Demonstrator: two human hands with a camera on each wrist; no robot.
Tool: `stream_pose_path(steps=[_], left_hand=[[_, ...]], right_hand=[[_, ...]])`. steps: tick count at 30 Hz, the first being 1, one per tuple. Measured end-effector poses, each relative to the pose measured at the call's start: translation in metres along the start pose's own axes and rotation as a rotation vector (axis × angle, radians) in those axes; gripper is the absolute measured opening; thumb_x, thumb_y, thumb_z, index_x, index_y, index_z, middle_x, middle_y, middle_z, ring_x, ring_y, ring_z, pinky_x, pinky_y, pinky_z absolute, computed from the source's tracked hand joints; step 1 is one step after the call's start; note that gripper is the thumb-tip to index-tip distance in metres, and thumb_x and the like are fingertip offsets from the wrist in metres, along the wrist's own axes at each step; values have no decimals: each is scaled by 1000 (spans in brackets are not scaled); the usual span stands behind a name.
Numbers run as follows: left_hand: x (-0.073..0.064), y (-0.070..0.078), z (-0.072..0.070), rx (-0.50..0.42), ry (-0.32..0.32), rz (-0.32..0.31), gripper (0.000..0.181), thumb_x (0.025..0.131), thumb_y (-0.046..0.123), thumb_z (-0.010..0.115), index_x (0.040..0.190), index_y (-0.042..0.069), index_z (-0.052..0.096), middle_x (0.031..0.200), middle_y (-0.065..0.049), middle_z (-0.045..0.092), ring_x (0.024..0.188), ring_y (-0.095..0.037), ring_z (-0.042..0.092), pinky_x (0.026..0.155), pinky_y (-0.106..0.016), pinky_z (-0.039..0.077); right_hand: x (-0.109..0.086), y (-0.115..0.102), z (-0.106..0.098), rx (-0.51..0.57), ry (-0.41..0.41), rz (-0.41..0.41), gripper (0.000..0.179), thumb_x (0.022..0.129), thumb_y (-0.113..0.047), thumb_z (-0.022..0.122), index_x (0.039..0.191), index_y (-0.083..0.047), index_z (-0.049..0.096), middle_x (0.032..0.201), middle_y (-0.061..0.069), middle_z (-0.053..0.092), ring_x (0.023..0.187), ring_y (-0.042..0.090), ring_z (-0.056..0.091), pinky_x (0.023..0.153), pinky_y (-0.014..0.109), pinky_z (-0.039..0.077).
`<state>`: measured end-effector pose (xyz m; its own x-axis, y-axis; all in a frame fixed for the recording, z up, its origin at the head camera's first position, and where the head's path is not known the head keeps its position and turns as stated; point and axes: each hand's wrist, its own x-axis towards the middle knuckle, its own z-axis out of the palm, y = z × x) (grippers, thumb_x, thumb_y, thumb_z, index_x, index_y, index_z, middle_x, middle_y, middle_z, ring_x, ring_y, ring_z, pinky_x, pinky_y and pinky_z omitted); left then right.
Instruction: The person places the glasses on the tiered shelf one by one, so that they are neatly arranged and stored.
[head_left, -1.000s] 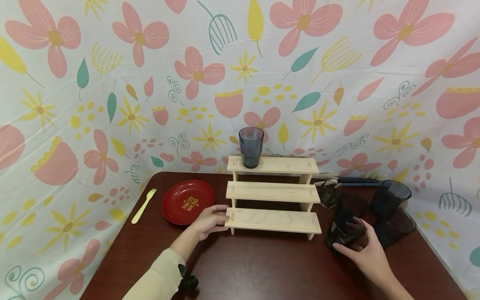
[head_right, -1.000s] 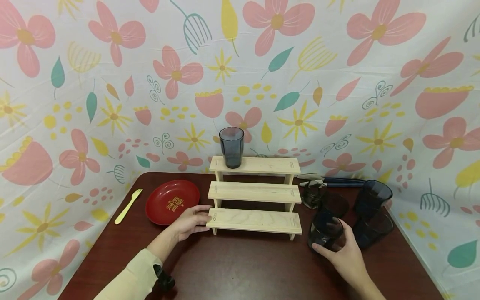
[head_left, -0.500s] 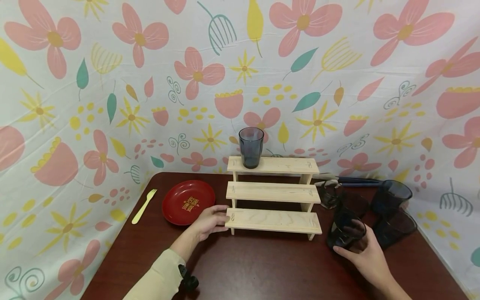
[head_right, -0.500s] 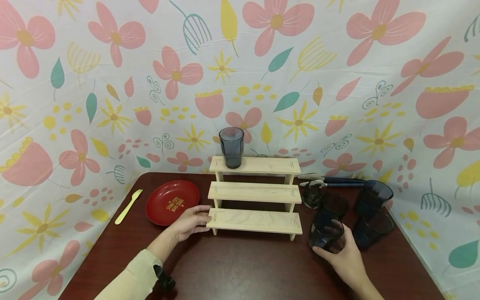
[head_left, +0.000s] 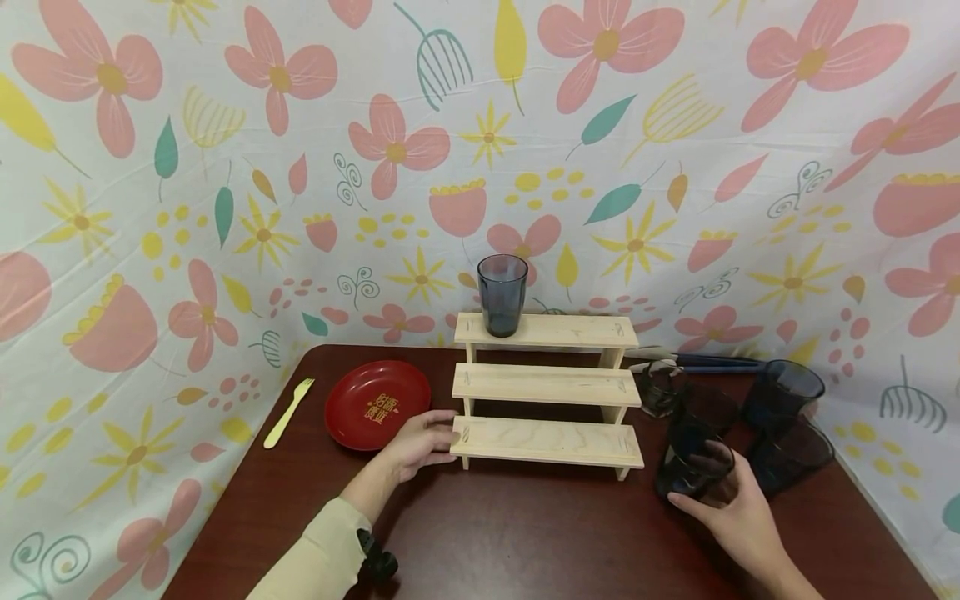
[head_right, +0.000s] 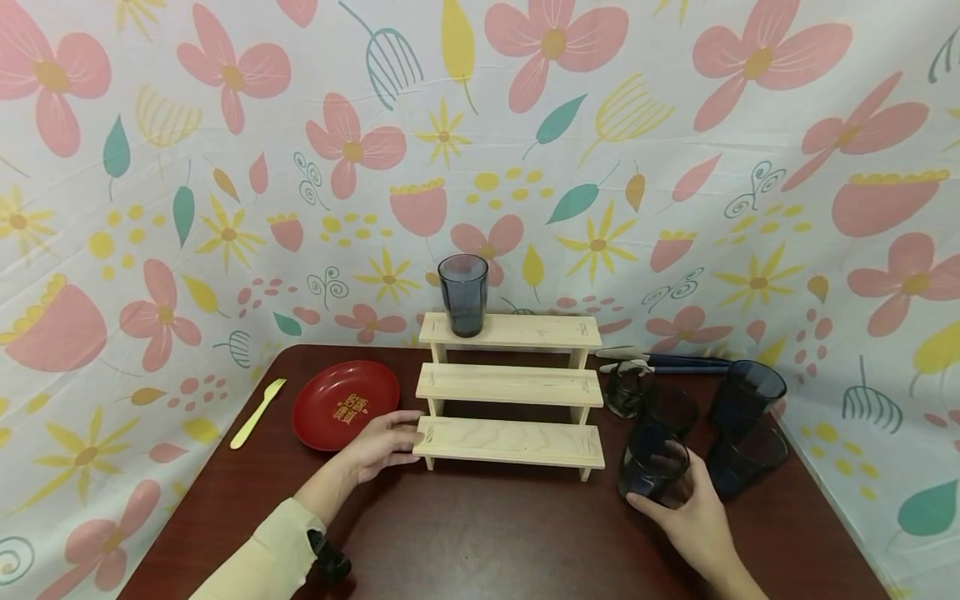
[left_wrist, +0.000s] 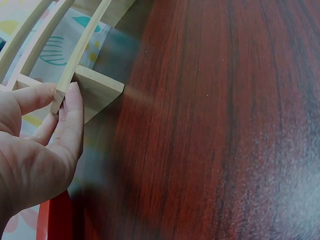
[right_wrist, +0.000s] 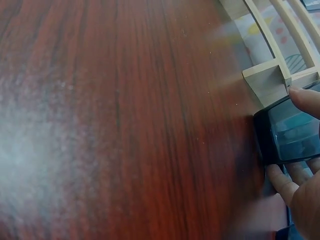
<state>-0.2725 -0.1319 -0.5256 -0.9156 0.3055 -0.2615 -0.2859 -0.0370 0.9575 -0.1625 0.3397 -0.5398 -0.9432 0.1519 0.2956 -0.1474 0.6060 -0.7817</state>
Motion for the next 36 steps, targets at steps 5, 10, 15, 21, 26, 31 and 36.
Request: stream_pose_path(steps=[5, 10, 15, 21, 26, 31, 36], left_hand=[[0, 0, 0, -2, -2, 4, 61, 95, 2, 67, 150, -8, 42, 124, -22, 62, 93, -23, 70, 84, -41, 61], [1, -1, -1, 0, -6, 12, 61, 96, 3, 68, 150, -9, 41, 124, -22, 61, 93, -24, 70, 84, -41, 61], [1, -1, -2, -4, -6, 7, 62, 96, 3, 68, 150, -8, 42, 125, -22, 61, 94, -24, 70, 85, -41, 61], [2, -2, -2, 4, -5, 3, 62, 96, 3, 68, 150, -8, 42, 124, -22, 61, 94, -24, 71, 84, -41, 62], [1, -1, -1, 1, 0, 0, 60, 96, 3, 68, 150, -8, 43, 124, -22, 61, 94, -24, 71, 85, -41, 61], [0, 1, 0, 2, -3, 8, 59, 96, 2, 67, 149, -8, 43, 125, -23, 61, 94, -24, 71, 86, -43, 61], [-1, 1, 0, -1, -6, 9, 60, 96, 2, 67, 150, -8, 43, 124, -22, 62, 93, -24, 70, 86, -42, 61]], right_hand=[[-2, -6, -5, -2, -7, 15, 101, 81, -21, 92, 156, -3, 28, 132, 22, 61, 98, -8, 61, 73, 12, 52], [-1, -14, -14, 21, -18, -27, 98, 83, -16, 90, 158, -7, 28, 131, 16, 61, 99, -5, 63, 75, 15, 54], [1, -27, -24, 21, -26, -53, 97, 83, -16, 91, 159, -14, 30, 128, -2, 62, 99, -5, 63, 74, 16, 54], [5, -48, -37, 37, -62, -35, 97, 85, -17, 88, 161, -16, 27, 131, 3, 61, 102, -6, 63, 76, 15, 55], [12, -63, -47, 85, -82, -69, 95, 84, -10, 88, 159, -17, 31, 128, -11, 61, 101, 2, 68, 78, 16, 57], [22, -79, -54, 107, -104, -100, 96, 83, -5, 88, 158, -16, 31, 128, -16, 60, 95, 10, 70, 78, 17, 57], [36, -93, -58, 106, -107, -125, 96, 82, -4, 89, 158, -17, 32, 128, -14, 60, 93, 11, 70, 77, 17, 57]])
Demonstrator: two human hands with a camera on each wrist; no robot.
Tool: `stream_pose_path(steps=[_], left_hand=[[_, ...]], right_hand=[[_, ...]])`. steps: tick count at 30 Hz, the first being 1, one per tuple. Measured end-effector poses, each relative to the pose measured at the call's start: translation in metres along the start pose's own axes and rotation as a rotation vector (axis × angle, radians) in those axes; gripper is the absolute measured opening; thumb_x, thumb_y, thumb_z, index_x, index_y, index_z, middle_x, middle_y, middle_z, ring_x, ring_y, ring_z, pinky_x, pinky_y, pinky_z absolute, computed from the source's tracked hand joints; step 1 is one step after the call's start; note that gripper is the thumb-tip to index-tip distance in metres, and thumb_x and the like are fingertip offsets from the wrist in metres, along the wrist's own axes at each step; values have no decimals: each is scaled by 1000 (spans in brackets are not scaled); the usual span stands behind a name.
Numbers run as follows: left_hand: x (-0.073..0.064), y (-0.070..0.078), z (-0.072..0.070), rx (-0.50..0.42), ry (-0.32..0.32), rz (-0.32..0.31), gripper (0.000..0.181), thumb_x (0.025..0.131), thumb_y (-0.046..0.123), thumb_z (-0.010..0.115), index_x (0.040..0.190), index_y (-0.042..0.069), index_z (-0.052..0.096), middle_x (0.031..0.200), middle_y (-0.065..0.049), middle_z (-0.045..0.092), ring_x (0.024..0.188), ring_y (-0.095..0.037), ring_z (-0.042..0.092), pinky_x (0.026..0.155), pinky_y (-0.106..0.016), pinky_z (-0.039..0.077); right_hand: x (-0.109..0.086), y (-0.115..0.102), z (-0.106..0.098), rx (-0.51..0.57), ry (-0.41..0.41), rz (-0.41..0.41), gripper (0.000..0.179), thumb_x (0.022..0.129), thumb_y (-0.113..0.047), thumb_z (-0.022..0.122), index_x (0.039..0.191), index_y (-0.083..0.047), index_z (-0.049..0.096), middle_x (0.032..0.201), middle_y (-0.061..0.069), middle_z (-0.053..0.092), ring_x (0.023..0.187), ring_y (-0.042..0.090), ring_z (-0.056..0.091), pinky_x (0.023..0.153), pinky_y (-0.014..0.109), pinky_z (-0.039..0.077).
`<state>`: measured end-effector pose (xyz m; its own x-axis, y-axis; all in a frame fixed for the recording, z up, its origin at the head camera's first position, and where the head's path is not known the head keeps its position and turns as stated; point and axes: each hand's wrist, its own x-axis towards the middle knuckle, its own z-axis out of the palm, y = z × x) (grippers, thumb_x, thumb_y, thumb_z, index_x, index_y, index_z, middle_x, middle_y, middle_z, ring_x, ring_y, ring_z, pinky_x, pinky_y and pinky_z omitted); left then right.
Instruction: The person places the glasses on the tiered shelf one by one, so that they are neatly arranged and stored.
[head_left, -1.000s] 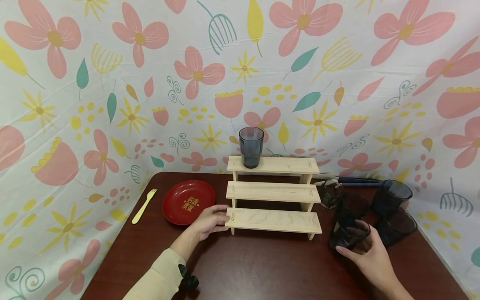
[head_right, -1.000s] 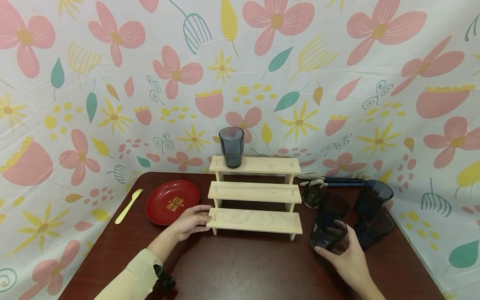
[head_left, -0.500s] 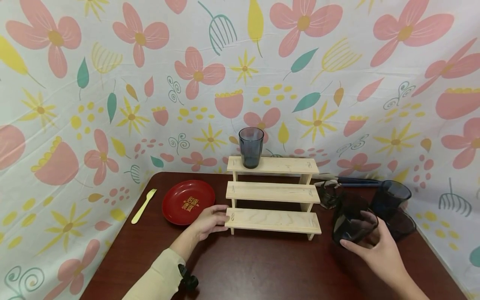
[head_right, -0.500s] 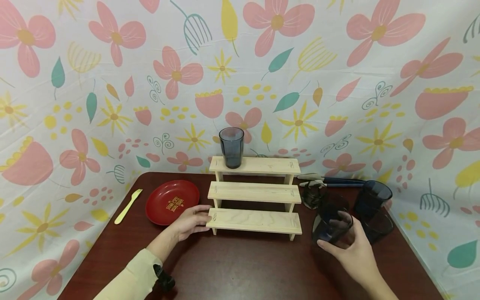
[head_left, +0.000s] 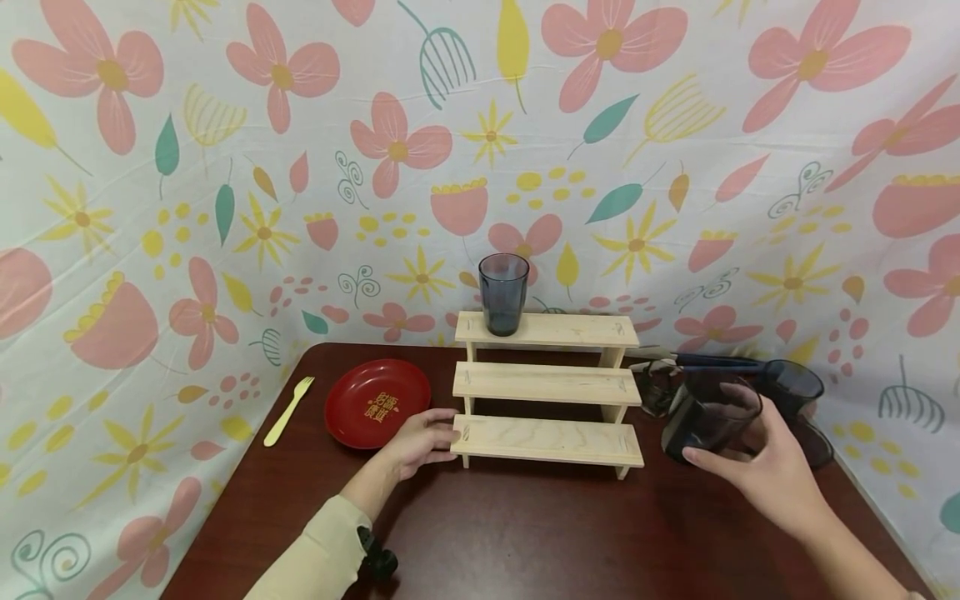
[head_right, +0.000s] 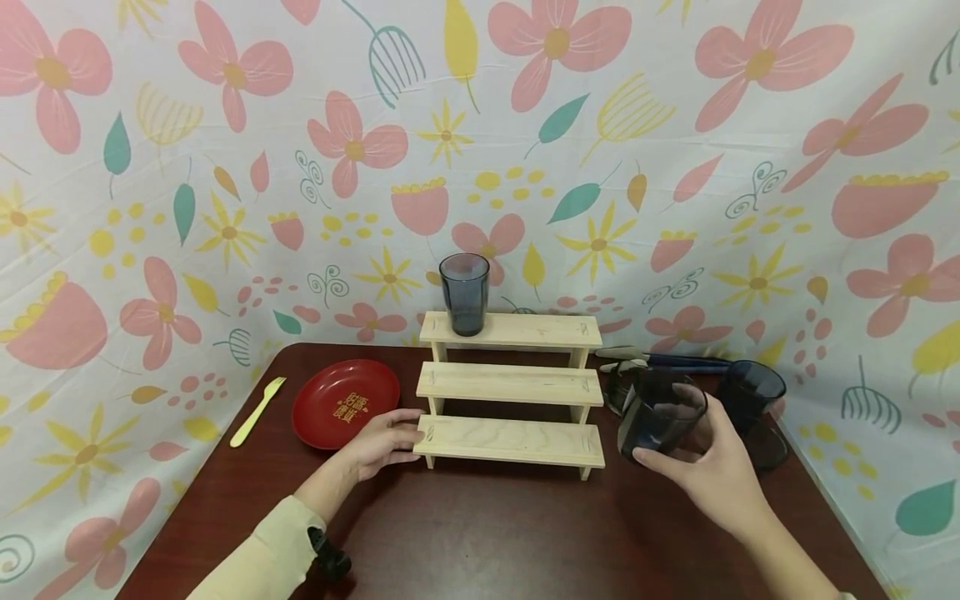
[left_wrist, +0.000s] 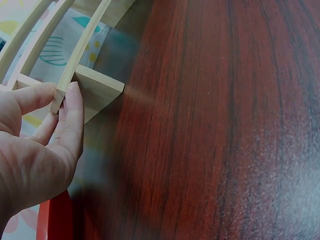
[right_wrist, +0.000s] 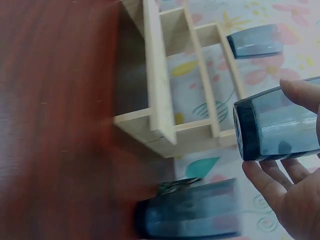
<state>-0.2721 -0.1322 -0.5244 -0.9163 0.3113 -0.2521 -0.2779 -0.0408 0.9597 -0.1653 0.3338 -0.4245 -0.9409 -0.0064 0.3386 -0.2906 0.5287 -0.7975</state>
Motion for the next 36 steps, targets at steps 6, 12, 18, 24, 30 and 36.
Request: stream_pose_path(steps=[6, 12, 18, 24, 30, 36], left_hand=[[1, -1, -1, 0, -2, 0, 61, 95, 2, 68, 149, -9, 43, 123, -21, 63, 93, -24, 71, 85, -42, 61], [1, -1, -1, -10, -1, 1, 60, 95, 1, 67, 149, -9, 43, 122, -21, 62, 92, -23, 70, 84, -40, 61], [0, -1, 0, -5, 1, -2, 60, 95, 1, 67, 149, -9, 43, 124, -22, 62, 93, -23, 70, 85, -41, 61], [0, -1, -1, -6, 7, 1, 59, 95, 1, 68, 149, -8, 44, 124, -22, 62, 93, -24, 70, 86, -42, 61], [0, -1, 0, -4, 4, 4, 60, 96, 1, 67, 149, -9, 42, 123, -22, 62, 93, -24, 70, 85, -42, 61], [0, 0, 1, -1, 4, 7, 60, 96, 1, 67, 150, -9, 42, 124, -22, 62, 93, -24, 70, 85, -42, 61]], right_hand=[[26, -18, 0, 10, 11, -39, 96, 81, -3, 89, 158, -18, 33, 129, -10, 60, 101, 2, 67, 79, 17, 57], [54, -28, 5, -6, 28, -62, 96, 82, -8, 90, 158, -24, 33, 126, -4, 60, 103, -1, 65, 77, 16, 56], [80, -31, 17, -14, 41, -70, 96, 83, -15, 90, 159, -25, 32, 130, 4, 60, 104, -3, 61, 78, 14, 52], [109, -34, 35, 20, 30, -75, 97, 83, -19, 90, 160, -24, 30, 135, 12, 60, 110, 14, 66, 79, 15, 53], [132, -34, 50, 15, 16, -64, 101, 85, -24, 90, 162, -17, 25, 139, 23, 57, 124, 45, 59, 78, 29, 56], [151, -35, 63, 57, 19, -30, 100, 86, -24, 88, 162, -14, 24, 142, 25, 55, 127, 44, 57, 86, 43, 55]])
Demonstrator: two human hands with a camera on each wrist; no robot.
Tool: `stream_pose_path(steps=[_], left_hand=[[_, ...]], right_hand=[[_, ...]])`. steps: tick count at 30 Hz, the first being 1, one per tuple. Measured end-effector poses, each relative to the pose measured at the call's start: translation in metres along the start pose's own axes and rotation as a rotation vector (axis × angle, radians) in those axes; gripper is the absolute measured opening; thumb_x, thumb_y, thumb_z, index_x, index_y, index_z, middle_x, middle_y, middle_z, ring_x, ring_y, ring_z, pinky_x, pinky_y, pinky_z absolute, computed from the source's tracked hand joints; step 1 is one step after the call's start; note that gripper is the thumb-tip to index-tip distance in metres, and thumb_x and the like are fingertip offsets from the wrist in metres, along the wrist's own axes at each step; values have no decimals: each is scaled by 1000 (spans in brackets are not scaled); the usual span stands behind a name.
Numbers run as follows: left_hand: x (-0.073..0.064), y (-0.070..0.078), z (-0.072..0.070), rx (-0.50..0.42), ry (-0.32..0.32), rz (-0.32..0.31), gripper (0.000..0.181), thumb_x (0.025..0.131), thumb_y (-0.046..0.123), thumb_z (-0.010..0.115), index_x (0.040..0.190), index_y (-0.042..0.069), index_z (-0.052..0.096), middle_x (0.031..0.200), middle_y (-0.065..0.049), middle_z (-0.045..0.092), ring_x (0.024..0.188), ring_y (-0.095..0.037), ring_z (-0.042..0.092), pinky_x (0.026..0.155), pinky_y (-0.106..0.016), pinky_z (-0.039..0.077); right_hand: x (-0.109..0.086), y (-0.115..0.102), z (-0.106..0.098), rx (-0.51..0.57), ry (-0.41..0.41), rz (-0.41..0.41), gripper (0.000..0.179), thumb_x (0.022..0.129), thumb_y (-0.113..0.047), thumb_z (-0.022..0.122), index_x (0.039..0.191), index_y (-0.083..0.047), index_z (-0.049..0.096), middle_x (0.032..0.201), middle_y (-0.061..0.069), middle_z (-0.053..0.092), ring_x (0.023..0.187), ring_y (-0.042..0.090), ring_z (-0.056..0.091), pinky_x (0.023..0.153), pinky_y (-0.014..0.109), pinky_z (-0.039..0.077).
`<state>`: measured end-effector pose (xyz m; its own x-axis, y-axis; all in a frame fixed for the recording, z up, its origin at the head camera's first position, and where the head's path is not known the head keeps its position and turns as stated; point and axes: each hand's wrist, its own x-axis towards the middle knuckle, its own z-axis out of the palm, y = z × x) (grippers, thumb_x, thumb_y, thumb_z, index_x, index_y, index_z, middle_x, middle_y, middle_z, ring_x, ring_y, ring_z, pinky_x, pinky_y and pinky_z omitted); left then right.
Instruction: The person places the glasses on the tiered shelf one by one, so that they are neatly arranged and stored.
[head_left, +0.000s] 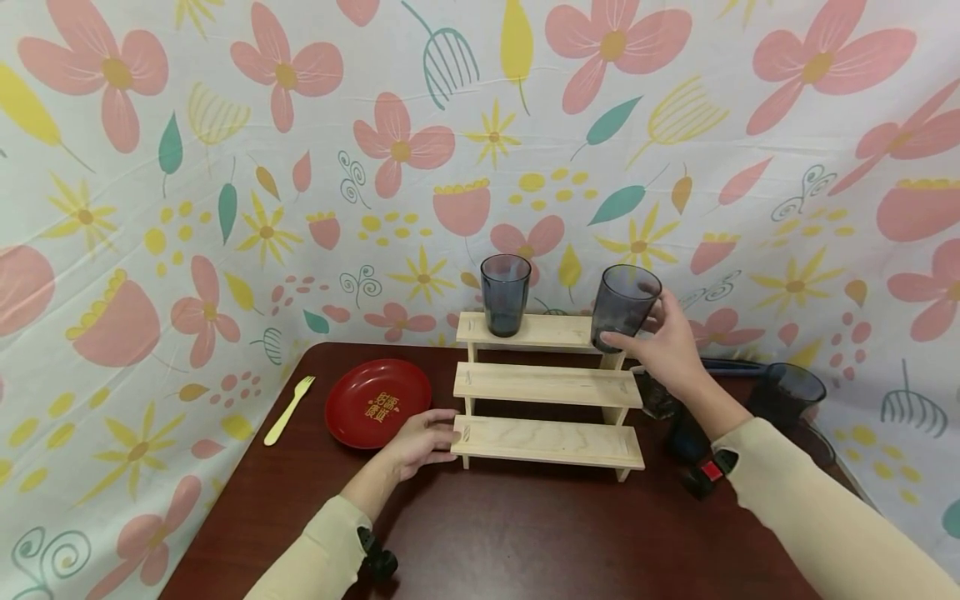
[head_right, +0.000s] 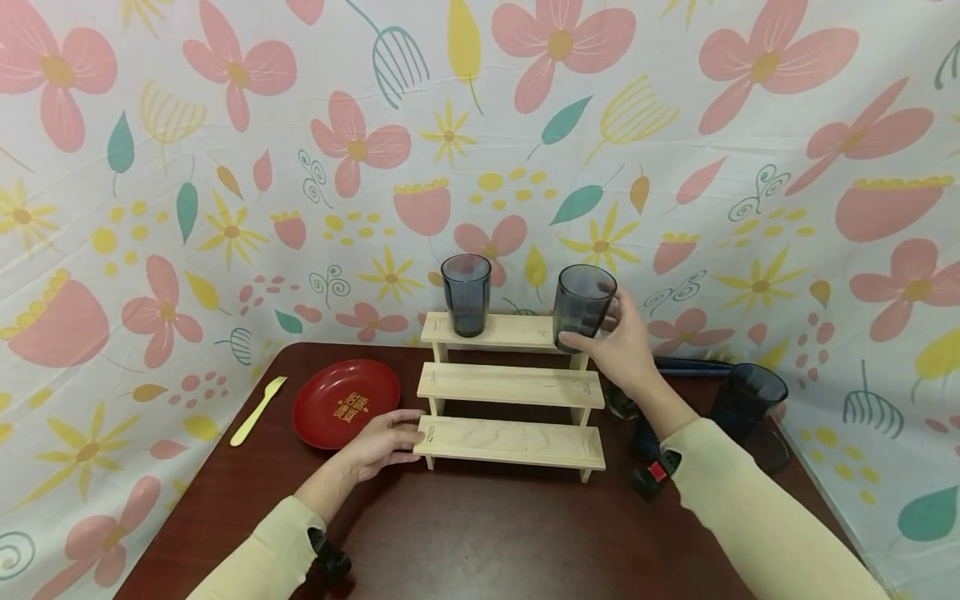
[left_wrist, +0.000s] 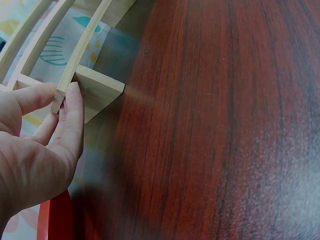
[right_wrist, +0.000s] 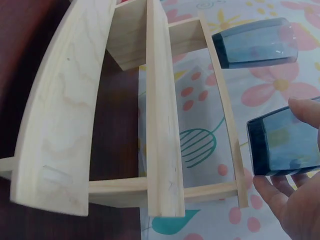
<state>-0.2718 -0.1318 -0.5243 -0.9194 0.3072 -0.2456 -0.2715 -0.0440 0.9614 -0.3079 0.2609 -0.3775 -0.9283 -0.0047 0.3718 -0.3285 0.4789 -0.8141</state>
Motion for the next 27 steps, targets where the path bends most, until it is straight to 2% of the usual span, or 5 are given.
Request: stream_pose_path(steps=[4, 6, 16, 22, 27], left_hand=[[0, 0, -1, 6, 2, -2, 59, 96, 1, 67, 149, -9, 43, 124, -22, 62, 93, -24, 70, 85, -42, 61], [0, 0, -1, 8, 2, -5, 60, 96, 1, 67, 149, -9, 43, 124, -23, 62, 94, -24, 70, 85, -42, 61], [-1, 1, -1, 10, 0, -2, 59, 96, 2, 67, 149, -8, 44, 124, -23, 61, 94, -24, 70, 86, -43, 61], [0, 0, -1, 17, 3, -9, 60, 97, 4, 67, 150, -8, 42, 126, -23, 62, 96, -25, 70, 86, -42, 61], [1, -2, -1, 21, 1, -3, 61, 97, 4, 67, 151, -8, 42, 126, -23, 62, 97, -26, 70, 87, -42, 61]], right_hand=[[11, 3, 9, 49, -10, -2, 98, 87, -20, 87, 162, -12, 24, 143, 25, 53, 125, 45, 58, 84, 28, 56], [15, 4, 12, 61, -14, 7, 97, 87, -20, 87, 162, -13, 25, 142, 24, 54, 126, 44, 58, 82, 25, 55], [26, 6, 17, 71, -11, 62, 98, 88, -22, 86, 163, -14, 23, 146, 25, 50, 131, 44, 54, 96, 53, 53], [29, 6, 19, 70, -12, 52, 97, 88, -21, 87, 162, -14, 25, 146, 27, 50, 131, 46, 54, 97, 59, 52], [26, 5, 19, 96, -33, 63, 100, 88, -20, 86, 164, -15, 21, 149, 27, 46, 133, 47, 51, 98, 60, 51]])
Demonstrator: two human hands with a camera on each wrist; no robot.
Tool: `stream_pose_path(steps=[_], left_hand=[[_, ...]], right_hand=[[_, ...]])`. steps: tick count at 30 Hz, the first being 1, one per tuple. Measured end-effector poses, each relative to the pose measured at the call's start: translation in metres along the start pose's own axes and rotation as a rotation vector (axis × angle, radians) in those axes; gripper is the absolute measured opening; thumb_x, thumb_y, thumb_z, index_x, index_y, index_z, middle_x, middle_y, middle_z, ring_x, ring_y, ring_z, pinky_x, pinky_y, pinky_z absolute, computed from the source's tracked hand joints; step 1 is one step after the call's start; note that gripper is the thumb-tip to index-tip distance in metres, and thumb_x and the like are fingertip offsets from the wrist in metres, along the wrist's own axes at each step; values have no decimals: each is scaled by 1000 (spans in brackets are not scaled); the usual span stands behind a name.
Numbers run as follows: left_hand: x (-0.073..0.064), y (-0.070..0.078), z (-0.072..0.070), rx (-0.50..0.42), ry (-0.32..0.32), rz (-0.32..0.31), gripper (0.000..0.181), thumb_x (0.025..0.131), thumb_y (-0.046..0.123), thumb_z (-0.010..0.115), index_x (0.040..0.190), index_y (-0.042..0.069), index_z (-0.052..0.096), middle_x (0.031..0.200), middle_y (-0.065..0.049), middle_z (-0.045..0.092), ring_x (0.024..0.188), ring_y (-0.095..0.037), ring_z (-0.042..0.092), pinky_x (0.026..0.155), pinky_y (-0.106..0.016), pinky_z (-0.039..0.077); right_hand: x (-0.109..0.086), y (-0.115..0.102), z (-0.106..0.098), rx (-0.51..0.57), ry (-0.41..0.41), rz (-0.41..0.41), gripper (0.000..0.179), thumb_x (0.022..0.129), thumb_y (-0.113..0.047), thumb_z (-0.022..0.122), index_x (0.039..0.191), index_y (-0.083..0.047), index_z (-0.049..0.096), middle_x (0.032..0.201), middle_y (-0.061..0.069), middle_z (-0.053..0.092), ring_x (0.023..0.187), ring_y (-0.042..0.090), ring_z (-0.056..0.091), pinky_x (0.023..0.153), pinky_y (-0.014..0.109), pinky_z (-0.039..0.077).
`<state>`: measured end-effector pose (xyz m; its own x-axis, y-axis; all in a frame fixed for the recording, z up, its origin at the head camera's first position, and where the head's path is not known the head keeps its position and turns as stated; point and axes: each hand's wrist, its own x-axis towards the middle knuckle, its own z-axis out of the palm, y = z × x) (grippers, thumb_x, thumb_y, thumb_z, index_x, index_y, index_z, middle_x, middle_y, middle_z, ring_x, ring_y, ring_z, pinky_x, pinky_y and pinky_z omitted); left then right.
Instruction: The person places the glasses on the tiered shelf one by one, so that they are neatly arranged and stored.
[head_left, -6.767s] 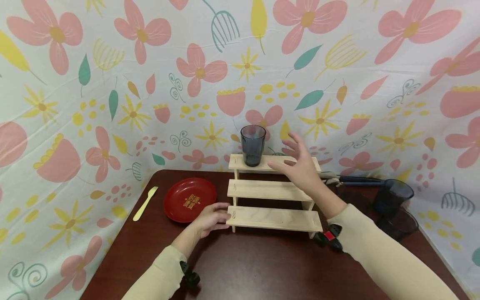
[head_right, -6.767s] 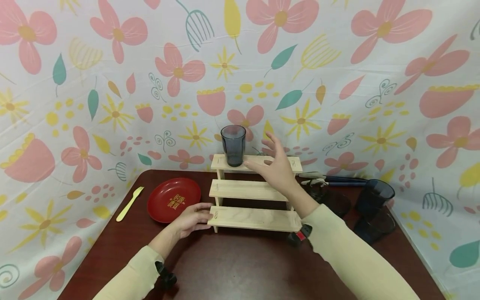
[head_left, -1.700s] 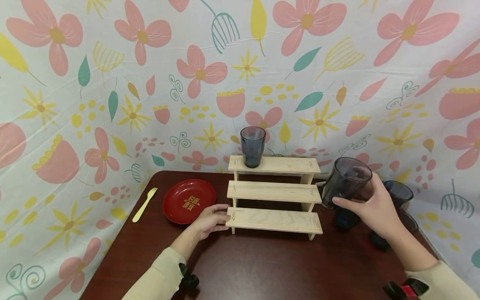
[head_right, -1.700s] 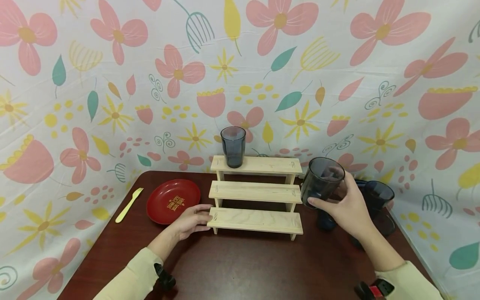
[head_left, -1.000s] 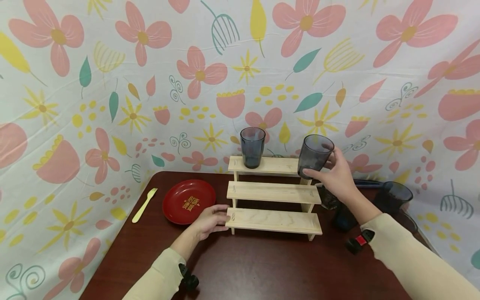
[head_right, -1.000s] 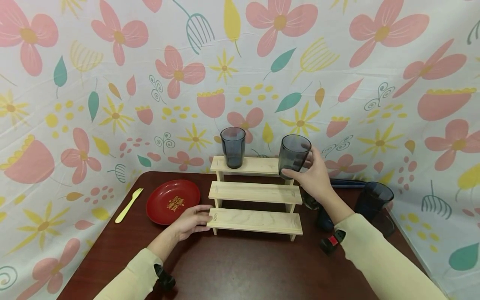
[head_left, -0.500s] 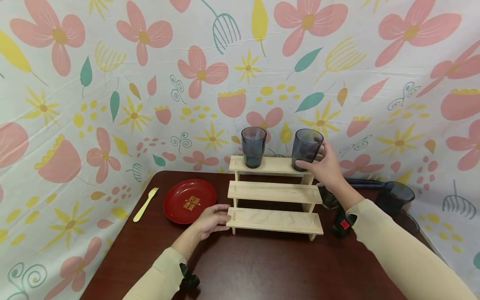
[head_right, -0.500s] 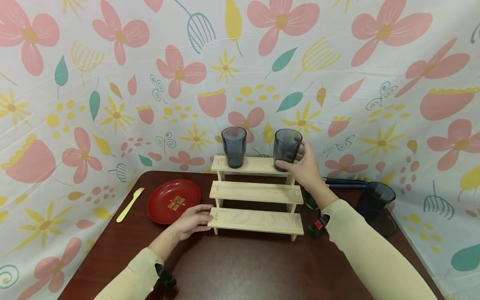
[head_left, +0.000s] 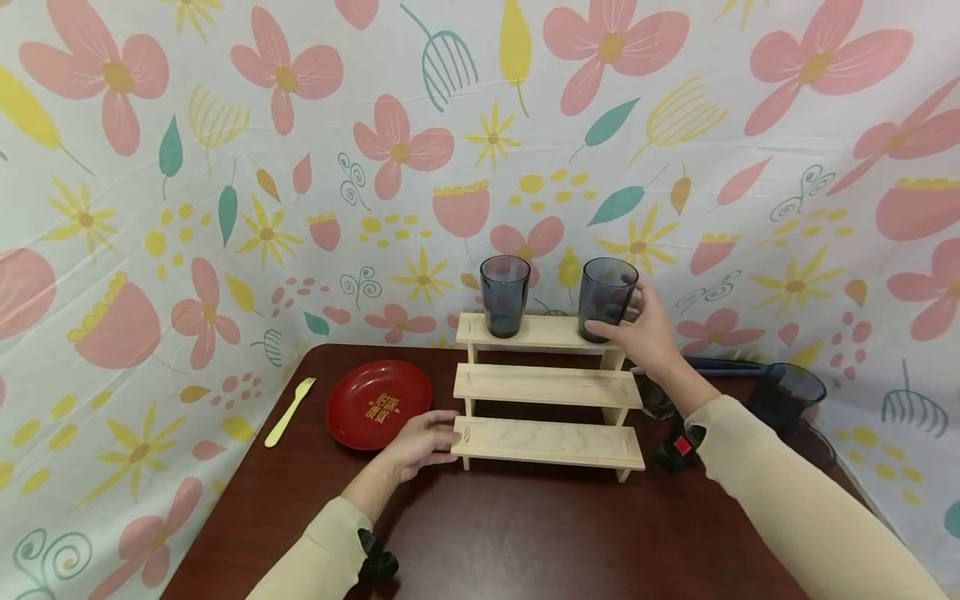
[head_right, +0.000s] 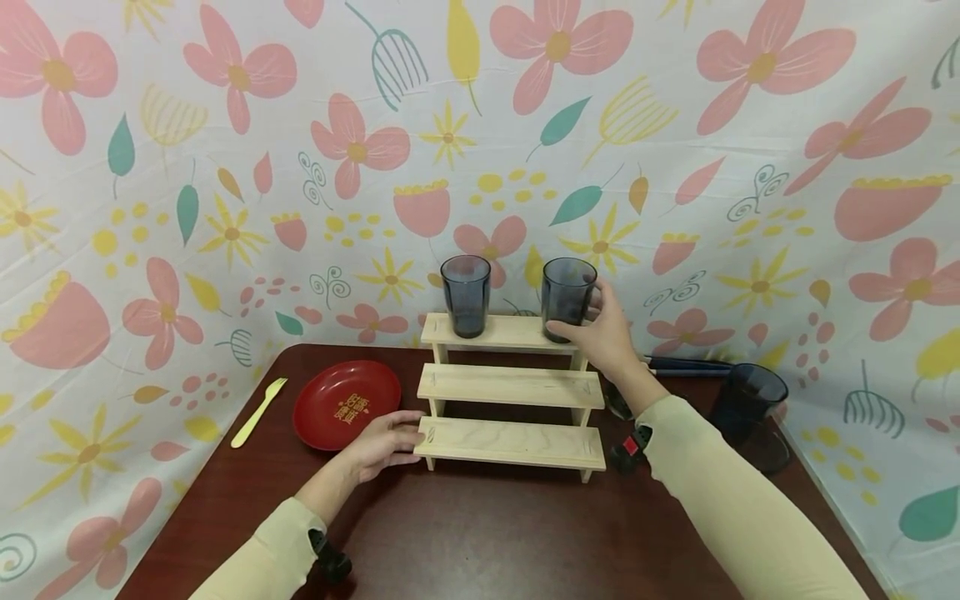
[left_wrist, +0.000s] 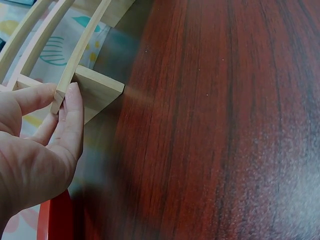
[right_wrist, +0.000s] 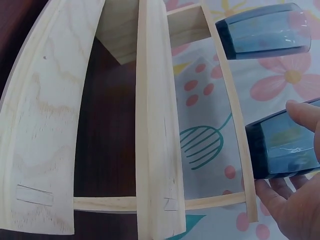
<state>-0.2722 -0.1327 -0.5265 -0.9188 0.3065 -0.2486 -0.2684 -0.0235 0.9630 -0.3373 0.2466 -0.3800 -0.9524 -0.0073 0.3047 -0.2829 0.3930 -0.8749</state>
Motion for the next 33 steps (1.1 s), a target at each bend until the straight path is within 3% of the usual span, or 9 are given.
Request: stream_pose_path(steps=[8, 11, 16, 20, 24, 29, 33], left_hand=[[-1, 0, 1, -2, -6, -1, 61, 97, 3, 67, 151, -9, 41, 125, -23, 62, 96, -26, 70, 87, -42, 61], [-1, 0, 1, -5, -6, 0, 61, 96, 2, 67, 151, -10, 41, 125, -23, 62, 96, -26, 71, 86, -42, 61], [1, -2, -1, -7, -10, -3, 62, 96, 3, 67, 151, -9, 41, 125, -23, 61, 96, -26, 71, 86, -42, 61], [1, -1, -2, -7, -4, -7, 62, 96, 3, 68, 151, -8, 42, 124, -23, 61, 96, -26, 71, 86, -42, 61], [0, 0, -2, -4, -9, -2, 61, 96, 3, 67, 151, -9, 42, 124, -23, 62, 96, -25, 70, 86, -42, 61], [0, -1, -1, -10, -13, -7, 60, 96, 3, 68, 150, -8, 43, 124, -22, 62, 95, -25, 70, 87, -43, 61], [0, 0, -1, -9, -13, -2, 58, 97, 4, 68, 149, -7, 44, 125, -23, 61, 95, -25, 70, 88, -45, 60]], right_hand=[[-14, -5, -17, 33, -40, -8, 107, 91, -20, 84, 167, -18, 9, 156, 26, 37, 139, 46, 45, 105, 59, 46], [-22, -7, -29, 4, -41, -24, 105, 91, -20, 83, 167, -17, 10, 155, 25, 40, 138, 45, 46, 104, 45, 51], [-42, -9, -54, -55, -32, -50, 99, 92, -20, 82, 167, -20, 16, 154, 23, 44, 137, 43, 48, 85, 16, 54], [-63, -5, -74, -90, -4, -71, 95, 92, -16, 82, 165, -24, 21, 153, 20, 45, 130, 26, 56, 84, 11, 52], [-86, 4, -97, -123, 34, -82, 92, 92, -10, 81, 164, -23, 25, 148, 6, 49, 119, -1, 55, 86, 9, 50], [-117, 26, -125, -240, 82, -107, 89, 89, -8, 83, 162, -23, 33, 137, -13, 53, 117, -7, 51, 87, 4, 44], [-137, 45, -143, -325, 138, -104, 88, 86, -11, 87, 159, -25, 39, 129, -20, 53, 116, -10, 48, 87, 2, 36]])
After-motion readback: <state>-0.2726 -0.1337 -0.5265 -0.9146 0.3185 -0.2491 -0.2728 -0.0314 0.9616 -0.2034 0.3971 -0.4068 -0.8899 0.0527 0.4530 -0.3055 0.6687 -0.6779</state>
